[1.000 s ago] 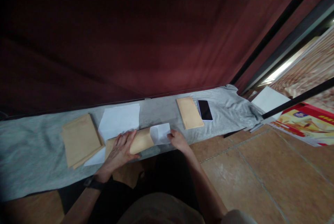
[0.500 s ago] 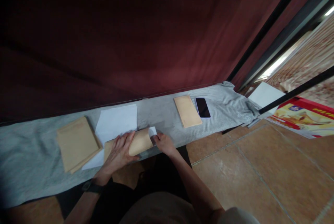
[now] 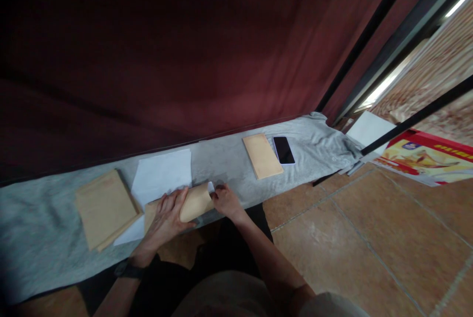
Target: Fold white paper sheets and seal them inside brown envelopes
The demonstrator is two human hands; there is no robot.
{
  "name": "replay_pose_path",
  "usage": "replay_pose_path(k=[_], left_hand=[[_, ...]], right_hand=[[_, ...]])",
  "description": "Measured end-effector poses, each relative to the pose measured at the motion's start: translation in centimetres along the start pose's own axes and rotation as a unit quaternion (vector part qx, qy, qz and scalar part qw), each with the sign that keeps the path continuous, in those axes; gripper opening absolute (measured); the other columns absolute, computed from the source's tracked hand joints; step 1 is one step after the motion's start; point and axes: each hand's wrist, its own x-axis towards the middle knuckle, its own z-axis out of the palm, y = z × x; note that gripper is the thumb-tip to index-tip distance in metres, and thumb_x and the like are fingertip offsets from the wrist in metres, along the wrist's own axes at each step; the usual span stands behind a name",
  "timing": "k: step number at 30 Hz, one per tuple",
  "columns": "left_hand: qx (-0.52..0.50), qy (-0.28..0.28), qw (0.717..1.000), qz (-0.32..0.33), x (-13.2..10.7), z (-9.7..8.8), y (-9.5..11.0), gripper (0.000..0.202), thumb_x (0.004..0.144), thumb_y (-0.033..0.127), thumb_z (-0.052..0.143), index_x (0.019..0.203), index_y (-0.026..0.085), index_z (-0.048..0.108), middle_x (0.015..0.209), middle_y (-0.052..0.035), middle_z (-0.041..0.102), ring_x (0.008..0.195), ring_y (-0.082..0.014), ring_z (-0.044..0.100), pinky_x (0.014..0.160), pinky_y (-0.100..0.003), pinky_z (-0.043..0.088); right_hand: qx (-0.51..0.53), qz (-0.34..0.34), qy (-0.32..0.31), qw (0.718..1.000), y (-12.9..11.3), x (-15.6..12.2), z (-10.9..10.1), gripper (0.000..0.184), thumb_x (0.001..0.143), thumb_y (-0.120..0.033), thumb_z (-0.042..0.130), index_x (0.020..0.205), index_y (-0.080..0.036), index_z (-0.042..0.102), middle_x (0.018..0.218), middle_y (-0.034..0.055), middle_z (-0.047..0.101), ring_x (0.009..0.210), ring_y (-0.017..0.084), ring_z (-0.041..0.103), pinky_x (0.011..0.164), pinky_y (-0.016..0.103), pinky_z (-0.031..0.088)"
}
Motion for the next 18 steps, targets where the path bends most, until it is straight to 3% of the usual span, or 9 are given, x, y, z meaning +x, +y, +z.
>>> replay_pose_path(k=[9, 18], left_hand=[[0.009, 0.026, 1.0, 0.012, 0.0, -0.1, 0.1, 0.106, 0.078, 0.057, 0.071, 0.158, 0.017, 0.014, 0.14, -0.0196, 0.05, 0.131, -0.0391, 0.047, 0.114, -0.06, 0.029], [0.01, 0.033, 0.999, 0.019, 0.8, -0.8, 1.0, 0.1, 0.08, 0.055, 0.07, 0.157, 0.018, 0.019, 0.14, -0.0204, 0.051, 0.132, -0.0386, 0.047, 0.114, -0.06, 0.029]], right_hand=[[0.075, 0.116, 0.023, 0.99, -0.5, -0.2, -0.6, 0.017, 0.091, -0.021, 0.059, 0.08, -0.018, 0.071, 0.093, 0.0073, 0.068, 0.094, 0.017, 0.061, 0.085, 0.025, 0.045], [0.149, 0.16, 0.018, 0.976, -0.8, -0.4, -1.1, 0.022, 0.088, -0.029, 0.06, 0.073, -0.02, 0.073, 0.069, 0.0006, 0.067, 0.064, 0.013, 0.061, 0.056, 0.022, 0.037]])
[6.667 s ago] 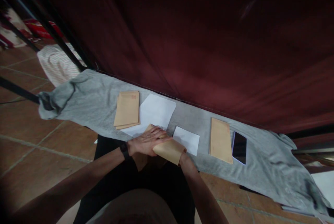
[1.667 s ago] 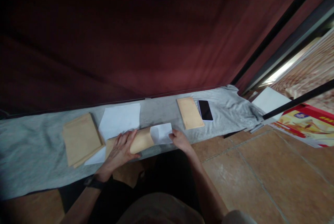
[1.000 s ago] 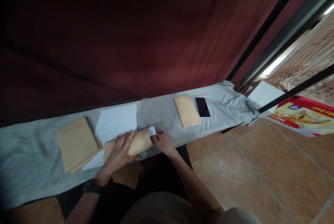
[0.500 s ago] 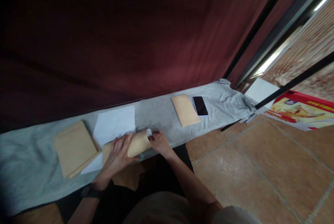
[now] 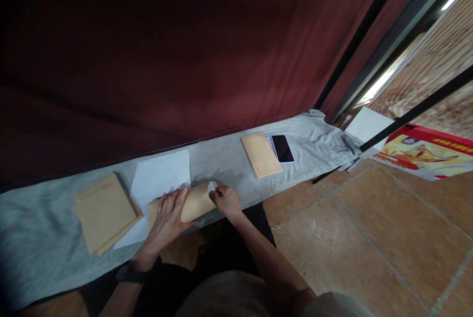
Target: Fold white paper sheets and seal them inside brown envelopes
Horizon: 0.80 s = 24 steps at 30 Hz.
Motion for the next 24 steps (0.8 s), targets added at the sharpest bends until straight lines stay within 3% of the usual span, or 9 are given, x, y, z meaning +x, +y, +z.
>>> replay_pose_path(k=[8, 15, 20, 24], left_hand=[[-0.007, -0.001, 1.0, 0.0, 0.25, -0.04, 0.22, 0.098, 0.079, 0.054, 0.071, 0.156, 0.017, 0.022, 0.142, -0.0215, 0.049, 0.134, -0.0395, 0.045, 0.115, -0.061, 0.028], [-0.006, 0.002, 1.0, 0.01, 0.42, -0.18, 0.45, 0.101, 0.078, 0.052, 0.073, 0.157, 0.016, 0.021, 0.144, -0.0223, 0.047, 0.137, -0.0393, 0.042, 0.117, -0.06, 0.026], [0.005, -0.004, 1.0, 0.015, 0.55, -0.32, 0.36, 0.102, 0.078, 0.05, 0.075, 0.157, 0.017, 0.019, 0.144, -0.0221, 0.046, 0.136, -0.039, 0.042, 0.117, -0.06, 0.025], [0.007, -0.007, 1.0, 0.021, 0.79, -0.41, 0.26, 0.102, 0.078, 0.051, 0.075, 0.157, 0.019, 0.018, 0.144, -0.0219, 0.045, 0.136, -0.0394, 0.042, 0.116, -0.061, 0.026]], right_hand=[[0.047, 0.035, 0.059, 0.997, -0.06, -0.43, 0.13, 0.005, 0.081, -0.026, 0.065, 0.081, -0.021, 0.065, 0.076, 0.0009, 0.069, 0.073, 0.016, 0.064, 0.064, 0.024, 0.045], [0.11, 0.019, 0.092, 0.989, -0.06, -0.67, -0.13, 0.017, 0.077, -0.023, 0.063, 0.091, -0.022, 0.053, 0.074, -0.0034, 0.063, 0.069, 0.015, 0.061, 0.065, 0.025, 0.045], [0.137, -0.001, 0.076, 0.988, 0.34, -0.56, -0.1, 0.034, 0.078, -0.02, 0.061, 0.11, -0.022, 0.051, 0.078, -0.0033, 0.064, 0.071, 0.015, 0.063, 0.066, 0.025, 0.046], [0.111, -0.009, 0.047, 0.993, 0.51, -0.41, -0.22, 0.022, 0.079, -0.017, 0.057, 0.101, -0.022, 0.06, 0.084, 0.0, 0.069, 0.076, 0.016, 0.064, 0.068, 0.025, 0.046]])
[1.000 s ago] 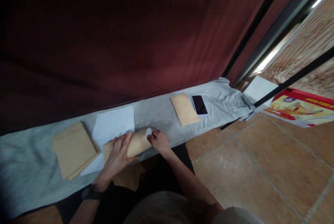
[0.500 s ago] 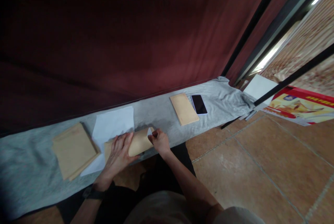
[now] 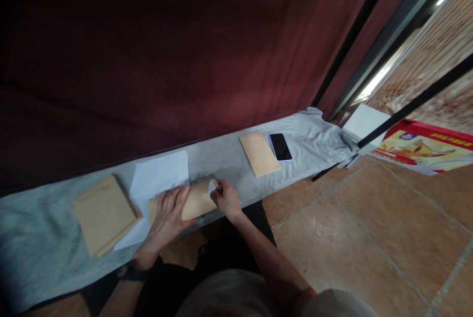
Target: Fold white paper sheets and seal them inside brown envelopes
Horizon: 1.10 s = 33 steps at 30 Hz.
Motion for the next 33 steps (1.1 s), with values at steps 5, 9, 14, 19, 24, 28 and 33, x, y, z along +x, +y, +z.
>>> replay_pose_path(k=[5, 9, 14, 19, 24, 28, 33], left_hand=[[-0.001, 0.0, 1.0, 0.002, 0.0, 0.1, 0.0, 0.098, 0.08, 0.052, 0.072, 0.157, 0.019, 0.021, 0.144, -0.0218, 0.047, 0.136, -0.0393, 0.043, 0.116, -0.061, 0.025], [0.001, -0.004, 1.0, 0.007, 0.1, 0.1, -0.1, 0.097, 0.08, 0.053, 0.071, 0.156, 0.018, 0.021, 0.144, -0.0219, 0.047, 0.137, -0.0391, 0.042, 0.117, -0.061, 0.023], [-0.012, -0.004, 1.0, 0.016, 0.9, -0.3, -0.4, 0.096, 0.081, 0.054, 0.069, 0.156, 0.019, 0.022, 0.149, -0.0213, 0.043, 0.142, -0.0389, 0.036, 0.118, -0.061, 0.02], [-0.039, 0.007, 0.999, 0.001, 1.9, -0.7, 0.3, 0.09, 0.085, 0.052, 0.066, 0.157, 0.021, 0.022, 0.159, -0.0199, 0.03, 0.148, -0.0389, 0.025, 0.119, -0.063, 0.016], [-0.151, 0.11, 0.974, -0.128, 2.0, 0.2, 2.6, 0.08, 0.091, 0.049, 0.06, 0.157, 0.025, 0.022, 0.162, -0.0163, 0.024, 0.15, -0.0346, 0.021, 0.119, -0.057, 0.025], [-0.381, 0.14, 0.866, -0.292, 2.3, 2.0, 4.8, 0.073, 0.089, 0.048, 0.063, 0.152, 0.026, 0.034, 0.148, -0.0152, 0.044, 0.137, -0.0304, 0.046, 0.111, -0.05, 0.042], [-0.69, 0.047, 0.593, -0.411, 4.2, 3.4, 8.2, 0.063, 0.083, 0.048, 0.073, 0.134, 0.02, 0.051, 0.102, -0.0099, 0.071, 0.093, -0.0224, 0.072, 0.091, -0.044, 0.057]], right_hand=[[0.001, -0.003, -0.006, 1.0, 0.3, 0.2, 0.0, 0.01, 0.075, -0.014, 0.056, 0.08, -0.021, 0.062, 0.073, -0.0017, 0.065, 0.069, 0.014, 0.059, 0.062, 0.022, 0.043], [0.071, 0.017, -0.009, 0.997, 0.5, 0.3, 0.0, 0.005, 0.072, -0.017, 0.058, 0.072, -0.021, 0.061, 0.065, -0.0036, 0.061, 0.063, 0.013, 0.055, 0.057, 0.021, 0.041], [0.152, 0.04, 0.0, 0.988, 0.5, 0.7, -0.3, 0.002, 0.069, -0.02, 0.061, 0.069, -0.02, 0.062, 0.063, -0.0038, 0.062, 0.063, 0.013, 0.056, 0.055, 0.021, 0.041], [0.219, 0.065, 0.037, 0.973, 0.2, 1.2, -1.0, 0.007, 0.069, -0.027, 0.062, 0.069, -0.02, 0.061, 0.063, -0.0027, 0.064, 0.063, 0.014, 0.059, 0.057, 0.022, 0.045], [0.292, 0.103, 0.094, 0.946, 0.7, 1.6, -1.6, 0.016, 0.068, -0.033, 0.063, 0.076, -0.02, 0.059, 0.068, 0.0004, 0.068, 0.064, 0.016, 0.063, 0.056, 0.024, 0.047], [0.333, 0.123, 0.131, 0.926, 1.0, 1.7, -1.8, 0.018, 0.067, -0.035, 0.064, 0.078, -0.022, 0.057, 0.072, 0.0015, 0.068, 0.065, 0.017, 0.064, 0.055, 0.024, 0.047], [0.371, 0.13, 0.144, 0.908, 1.0, 1.4, -1.3, 0.023, 0.066, -0.036, 0.065, 0.081, -0.023, 0.054, 0.078, 0.0011, 0.068, 0.07, 0.017, 0.065, 0.059, 0.025, 0.05]])
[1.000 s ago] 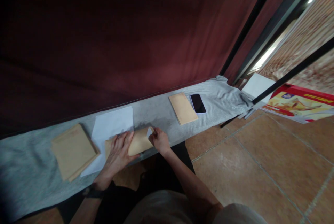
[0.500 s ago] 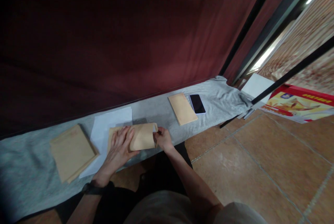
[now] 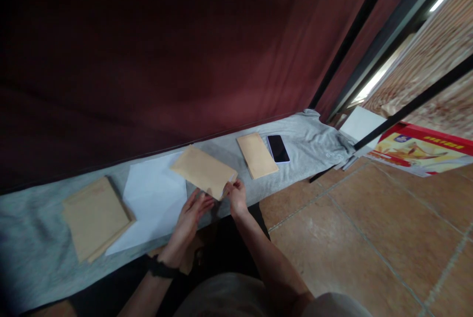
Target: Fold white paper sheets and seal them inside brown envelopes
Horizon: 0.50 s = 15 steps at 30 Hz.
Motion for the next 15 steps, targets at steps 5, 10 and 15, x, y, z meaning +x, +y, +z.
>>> replay_pose_path(k=[5, 10, 15], left_hand=[[-0.077, 0.012, 0.996, -0.03, 0.5, 3.1, 0.1, 0.043, 0.069, 0.04, 0.083, 0.101, 0.019, 0.063, 0.097, -0.004, 0.072, 0.076, -0.0143, 0.069, 0.071, -0.03, 0.059], [-0.1, 0.022, 0.992, -0.075, 1.7, 3.3, 0.0, 0.033, 0.066, 0.027, 0.08, 0.093, 0.018, 0.063, 0.089, -0.0015, 0.072, 0.069, -0.0132, 0.069, 0.061, -0.025, 0.056], [-0.062, 0.013, 0.993, -0.097, 2.4, 2.5, 0.3, 0.027, 0.07, 0.021, 0.076, 0.093, 0.018, 0.062, 0.081, -0.0008, 0.072, 0.059, -0.0126, 0.068, 0.05, -0.02, 0.051]], right_hand=[[0.021, 0.008, -0.006, 1.0, 0.1, -0.4, -0.1, 0.027, 0.063, -0.036, 0.068, 0.08, -0.022, 0.053, 0.078, 0.0008, 0.068, 0.069, 0.015, 0.064, 0.061, 0.026, 0.052], [0.021, 0.02, -0.029, 0.999, -0.5, -0.6, -0.6, 0.029, 0.059, -0.036, 0.07, 0.079, -0.021, 0.056, 0.075, -0.001, 0.068, 0.063, 0.014, 0.062, 0.058, 0.025, 0.053], [0.005, 0.047, -0.06, 0.997, -1.0, -0.5, -1.1, 0.034, 0.059, -0.042, 0.071, 0.081, -0.02, 0.058, 0.065, -0.0025, 0.066, 0.053, 0.014, 0.062, 0.054, 0.028, 0.055]])
